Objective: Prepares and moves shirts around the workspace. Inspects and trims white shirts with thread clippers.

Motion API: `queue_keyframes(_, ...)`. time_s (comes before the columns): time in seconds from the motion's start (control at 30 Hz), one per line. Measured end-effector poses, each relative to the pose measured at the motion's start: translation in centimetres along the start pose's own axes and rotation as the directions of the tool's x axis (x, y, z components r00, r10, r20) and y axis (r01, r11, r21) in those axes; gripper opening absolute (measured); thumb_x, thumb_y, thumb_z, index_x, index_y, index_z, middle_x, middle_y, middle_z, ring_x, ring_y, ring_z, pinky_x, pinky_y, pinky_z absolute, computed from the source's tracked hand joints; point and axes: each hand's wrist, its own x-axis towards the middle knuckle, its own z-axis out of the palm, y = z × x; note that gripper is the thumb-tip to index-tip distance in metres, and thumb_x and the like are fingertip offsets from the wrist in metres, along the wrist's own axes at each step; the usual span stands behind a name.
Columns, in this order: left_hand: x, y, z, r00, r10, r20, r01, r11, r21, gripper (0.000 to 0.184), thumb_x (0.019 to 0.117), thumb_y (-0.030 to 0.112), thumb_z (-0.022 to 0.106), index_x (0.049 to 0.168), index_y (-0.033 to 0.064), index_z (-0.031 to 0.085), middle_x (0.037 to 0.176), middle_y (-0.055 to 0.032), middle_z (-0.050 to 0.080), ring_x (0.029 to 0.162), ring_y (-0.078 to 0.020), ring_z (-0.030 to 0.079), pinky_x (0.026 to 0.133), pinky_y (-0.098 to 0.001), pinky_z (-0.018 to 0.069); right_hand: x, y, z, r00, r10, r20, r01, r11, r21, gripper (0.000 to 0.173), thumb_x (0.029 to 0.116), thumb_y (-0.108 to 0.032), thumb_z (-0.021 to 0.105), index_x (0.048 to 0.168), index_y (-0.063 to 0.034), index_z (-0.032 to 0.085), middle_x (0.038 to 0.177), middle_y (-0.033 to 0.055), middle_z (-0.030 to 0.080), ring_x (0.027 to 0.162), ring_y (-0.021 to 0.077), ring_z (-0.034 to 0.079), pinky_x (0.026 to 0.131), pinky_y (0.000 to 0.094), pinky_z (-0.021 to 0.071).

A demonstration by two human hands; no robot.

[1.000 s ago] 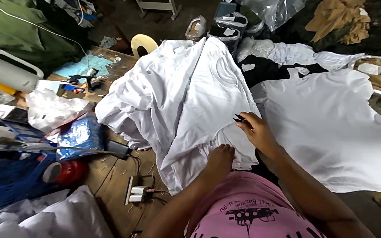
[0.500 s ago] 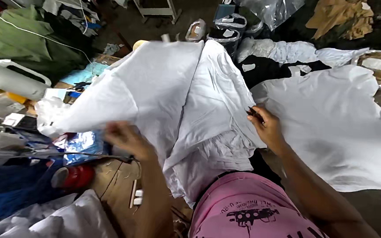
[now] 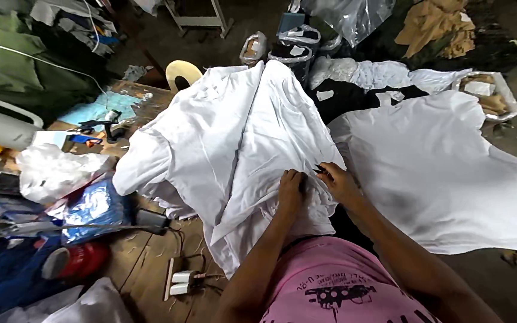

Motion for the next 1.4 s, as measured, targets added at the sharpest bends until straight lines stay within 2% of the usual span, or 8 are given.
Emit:
queue_keyframes(0.4,-2.4,-0.1,-0.8,0.923,0.157,-0.352,-0.174,0.985,-0.015,0.012,0.0855,0.007,0.068,0.088,-0.0018,0.075,0.082,-0.0147,0.068,0.079,-0.0244,0.066,0.076,-0.0324,0.0552,0.2,-1.5,3.2,0.990,-0.139,0.013,0.139,0.986,-0.096,0.030,0.1038,-0.014,0.054,0.120,0.0067,0.068,0.108,0.0252,0.071,0.096,0.0403,0.072,0.085,0.0536,0.0578)
queue_keyframes(0.5,-3.3,1.1,-2.8,0.988,0.124,0.091,-0.104,0.973,-0.204,0.017,0.0942,0.008,0.065,0.094,-0.0055,0.075,0.091,-0.0178,0.073,0.086,-0.0266,0.071,0.083,-0.0390,0.0582,0.5,-1.9,1.7,0.946,0.167,0.277,-0.140,0.983,-0.116,0.047,0.1004,-0.019,0.062,0.140,0.0048,0.053,0.136,0.0272,0.057,0.110,0.0413,0.066,0.094,0.0552,0.0529)
queue_keyframes(0.57,-3.0,1.9,-3.7,0.870,0.203,0.450,-0.045,0.940,-0.337,0.025,0.1002,0.010,0.059,0.092,-0.0084,0.073,0.088,-0.0193,0.073,0.080,-0.0247,0.071,0.080,-0.0380,0.0576,0.4,-1.3,1.1,0.907,0.252,0.336,-0.226,0.967,-0.116,0.044,0.1001,-0.019,0.062,0.136,0.0055,0.056,0.135,0.0268,0.058,0.116,0.0417,0.063,0.099,0.0575,0.0488)
queue_keyframes(0.73,1.5,4.0,-5.3,0.735,0.200,0.648,-0.075,0.974,-0.216,0.027,0.1026,0.009,0.055,0.117,-0.0080,0.070,0.114,-0.0233,0.071,0.108,-0.0332,0.070,0.100,-0.0458,0.0526,0.0,-5.1,-3.3,0.990,-0.083,-0.116,0.094,0.991,0.091,0.021,0.0957,-0.007,0.065,0.107,0.0094,0.069,0.098,0.0219,0.069,0.082,0.0267,0.068,0.076,0.0405,0.0576)
queue_keyframes(0.87,8.3,0.6,-16.8,0.925,-0.372,0.080,0.343,0.907,0.246,0.032,0.1042,0.009,0.053,0.118,-0.0196,0.060,0.114,-0.0407,0.063,0.111,-0.0555,0.061,0.097,-0.0668,0.0446,-0.5,-8.5,-7.3,0.848,-0.454,-0.275,0.500,0.857,0.125,0.011,0.0900,-0.003,0.067,0.099,0.0035,0.069,0.092,0.0096,0.067,0.075,0.0031,0.061,0.067,0.0139,0.0523)
queue_keyframes(1.0,9.9,-9.3,-25.5,0.613,-0.493,-0.618,0.523,0.839,-0.151,0.075,0.1060,0.023,0.051,0.157,-0.0135,0.010,0.161,-0.0362,0.022,0.152,-0.0409,0.027,0.125,-0.0430,0.0222,-1.0,-5.9,-7.2,0.913,-0.273,-0.303,0.318,0.941,0.112,0.013,0.0924,-0.004,0.065,0.101,0.0052,0.069,0.090,0.0112,0.067,0.072,0.0059,0.060,0.065,0.0179,0.0522)
queue_keyframes(1.17,5.0,-5.9,-15.0,0.955,-0.228,-0.192,0.247,0.965,0.083,0.033,0.1022,0.012,0.059,0.126,-0.0101,0.060,0.127,-0.0283,0.063,0.119,-0.0383,0.063,0.102,-0.0512,0.0512,0.6,-3.8,-2.9,0.994,0.081,0.067,-0.088,0.990,0.113,0.038,0.0993,-0.020,0.067,0.127,0.0054,0.060,0.114,0.0223,0.068,0.100,0.0316,0.069,0.092,0.0495,0.0557)
queue_keyframes(1.4,2.0,-2.7,-2.3,0.980,-0.009,0.198,-0.026,0.984,0.174,0.020,0.0976,0.005,0.059,0.106,-0.0039,0.075,0.110,-0.0249,0.068,0.107,-0.0430,0.064,0.095,-0.0563,0.0500,1.9,-2.9,0.5,0.972,0.043,0.231,-0.063,0.995,0.082,0.045,0.1042,-0.026,0.059,0.134,0.0070,0.054,0.126,0.0247,0.063,0.110,0.0323,0.066,0.098,0.0449,0.0529)
